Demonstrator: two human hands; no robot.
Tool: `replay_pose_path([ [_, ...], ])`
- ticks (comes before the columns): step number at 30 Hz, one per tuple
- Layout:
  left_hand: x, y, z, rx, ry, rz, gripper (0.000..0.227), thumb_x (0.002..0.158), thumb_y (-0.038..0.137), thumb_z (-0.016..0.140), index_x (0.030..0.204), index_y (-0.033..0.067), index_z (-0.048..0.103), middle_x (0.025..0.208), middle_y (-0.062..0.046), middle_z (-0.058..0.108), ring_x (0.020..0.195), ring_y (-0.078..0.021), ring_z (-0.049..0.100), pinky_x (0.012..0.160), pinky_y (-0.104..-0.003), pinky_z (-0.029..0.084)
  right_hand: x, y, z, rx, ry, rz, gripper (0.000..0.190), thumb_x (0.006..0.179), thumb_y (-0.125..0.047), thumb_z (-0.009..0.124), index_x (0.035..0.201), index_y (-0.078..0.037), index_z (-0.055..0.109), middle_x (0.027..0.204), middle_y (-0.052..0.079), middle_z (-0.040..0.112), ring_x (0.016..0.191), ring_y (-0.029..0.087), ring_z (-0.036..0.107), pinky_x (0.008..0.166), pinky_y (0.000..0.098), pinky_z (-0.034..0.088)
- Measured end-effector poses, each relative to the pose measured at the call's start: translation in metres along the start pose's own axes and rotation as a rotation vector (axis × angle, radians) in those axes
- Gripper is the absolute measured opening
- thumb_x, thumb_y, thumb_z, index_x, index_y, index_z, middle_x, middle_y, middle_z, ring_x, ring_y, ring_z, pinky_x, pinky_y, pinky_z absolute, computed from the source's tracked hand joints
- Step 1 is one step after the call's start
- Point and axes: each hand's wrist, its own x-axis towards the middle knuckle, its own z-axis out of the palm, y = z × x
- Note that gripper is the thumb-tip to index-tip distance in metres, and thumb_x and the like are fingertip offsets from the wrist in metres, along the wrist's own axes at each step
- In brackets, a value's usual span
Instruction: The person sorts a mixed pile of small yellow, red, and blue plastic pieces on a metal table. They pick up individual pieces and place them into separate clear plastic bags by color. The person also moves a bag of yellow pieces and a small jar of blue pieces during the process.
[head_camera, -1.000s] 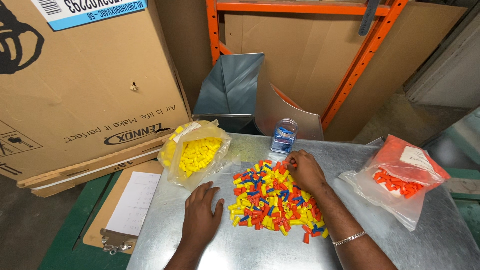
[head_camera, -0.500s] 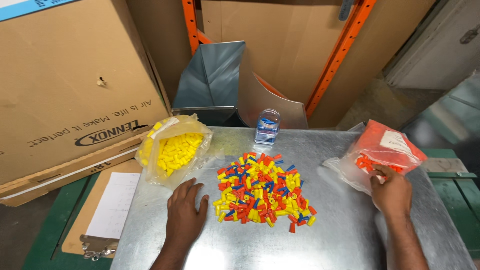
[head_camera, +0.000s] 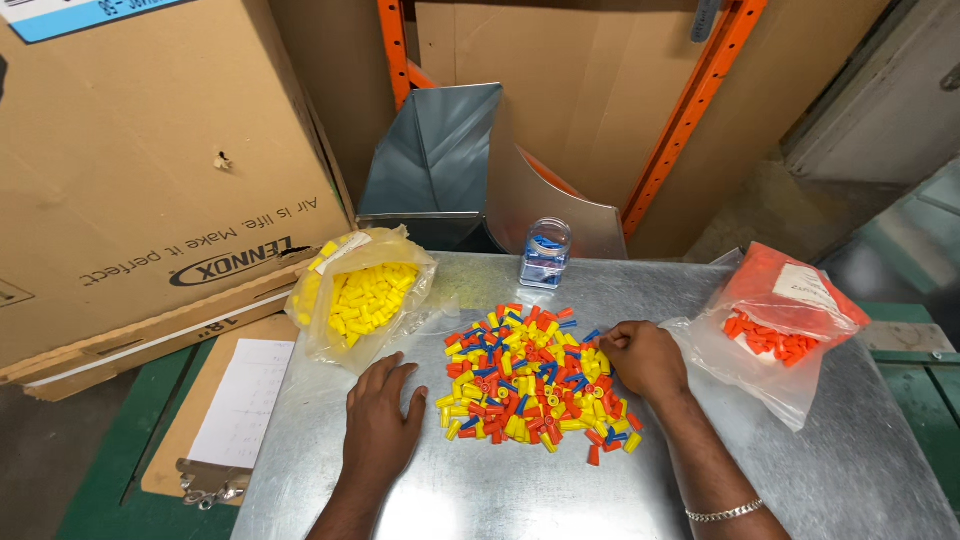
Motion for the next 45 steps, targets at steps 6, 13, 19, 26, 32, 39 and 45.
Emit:
replay_pose_path([
  [6, -0.001, 0.002, -0.002, -0.020, -0.011, -0.006, 0.038, 0.093, 0.031, 0.060, 0.127, 0.0161, 0.065, 0.142, -0.004, 0.057, 0.135, -0.0251, 0.047, 0.108, -0.047, 0.037, -0.003, 0.009, 0.005, 0.256, 0.024, -0.049, 0.012, 0.093, -0.025, 0.071, 0.091, -0.014, 0.076, 0.097, 0.003, 0.079, 0.093, 0.018, 0.069, 0.082, 0.0374, 0.051],
  [13, -0.001, -0.001, 0.000, -0.005, 0.027, 0.032, 0.036, 0.092, 0.031, 0.061, 0.125, 0.0154, 0.065, 0.140, -0.005, 0.058, 0.133, -0.0266, 0.050, 0.106, -0.049, 0.040, 0.027, 0.146, -0.035, 0.315, 0.404, -0.112, 0.003, 0.091, -0.020, 0.080, 0.092, -0.018, 0.079, 0.091, -0.004, 0.076, 0.083, 0.013, 0.069, 0.072, 0.0273, 0.044],
  [19, 0.000, 0.002, 0.000, 0.001, -0.015, -0.013, 0.038, 0.092, 0.032, 0.060, 0.127, 0.0169, 0.065, 0.143, -0.004, 0.057, 0.135, -0.0263, 0.048, 0.107, -0.049, 0.038, 0.048, 0.191, -0.051, -0.083, 0.488, 0.164, 0.016, 0.089, -0.036, 0.070, 0.093, -0.025, 0.081, 0.090, 0.014, 0.078, 0.086, 0.040, 0.072, 0.076, 0.0454, 0.051],
  [26, 0.000, 0.001, -0.001, 0.000, 0.010, 0.003, 0.037, 0.091, 0.031, 0.061, 0.125, 0.0167, 0.065, 0.142, -0.004, 0.058, 0.135, -0.0260, 0.048, 0.107, -0.048, 0.039, 0.023, 0.086, -0.005, 0.136, 0.398, -0.217, 0.018, 0.090, -0.028, 0.069, 0.101, -0.018, 0.081, 0.098, 0.002, 0.080, 0.090, 0.021, 0.073, 0.078, 0.0352, 0.052],
  [32, 0.001, 0.000, -0.001, -0.013, 0.012, 0.008, 0.037, 0.092, 0.031, 0.061, 0.126, 0.0160, 0.066, 0.141, -0.004, 0.058, 0.135, -0.0260, 0.048, 0.108, -0.047, 0.037, 0.022, -0.012, 0.010, 0.054, 0.087, -0.401, 0.026, 0.094, -0.023, 0.064, 0.116, -0.019, 0.077, 0.116, 0.001, 0.076, 0.102, 0.019, 0.068, 0.083, 0.0370, 0.056],
  [39, 0.001, 0.002, -0.004, -0.034, 0.013, 0.015, 0.036, 0.092, 0.028, 0.061, 0.125, 0.0151, 0.066, 0.139, -0.005, 0.059, 0.132, -0.0253, 0.050, 0.107, -0.047, 0.038, 0.043, -0.039, 0.021, -0.065, -0.008, -0.349, 0.027, 0.097, -0.019, 0.061, 0.119, -0.018, 0.076, 0.125, 0.002, 0.073, 0.113, 0.022, 0.066, 0.092, 0.0393, 0.055],
  [45, 0.000, 0.001, -0.003, -0.031, 0.014, 0.018, 0.036, 0.092, 0.028, 0.062, 0.125, 0.0149, 0.065, 0.140, -0.005, 0.059, 0.133, -0.0254, 0.049, 0.109, -0.048, 0.037, 0.019, -0.032, 0.010, 0.235, 0.123, -0.256, 0.022, 0.093, -0.019, 0.069, 0.113, -0.016, 0.079, 0.112, 0.003, 0.078, 0.101, 0.019, 0.069, 0.082, 0.0371, 0.055],
])
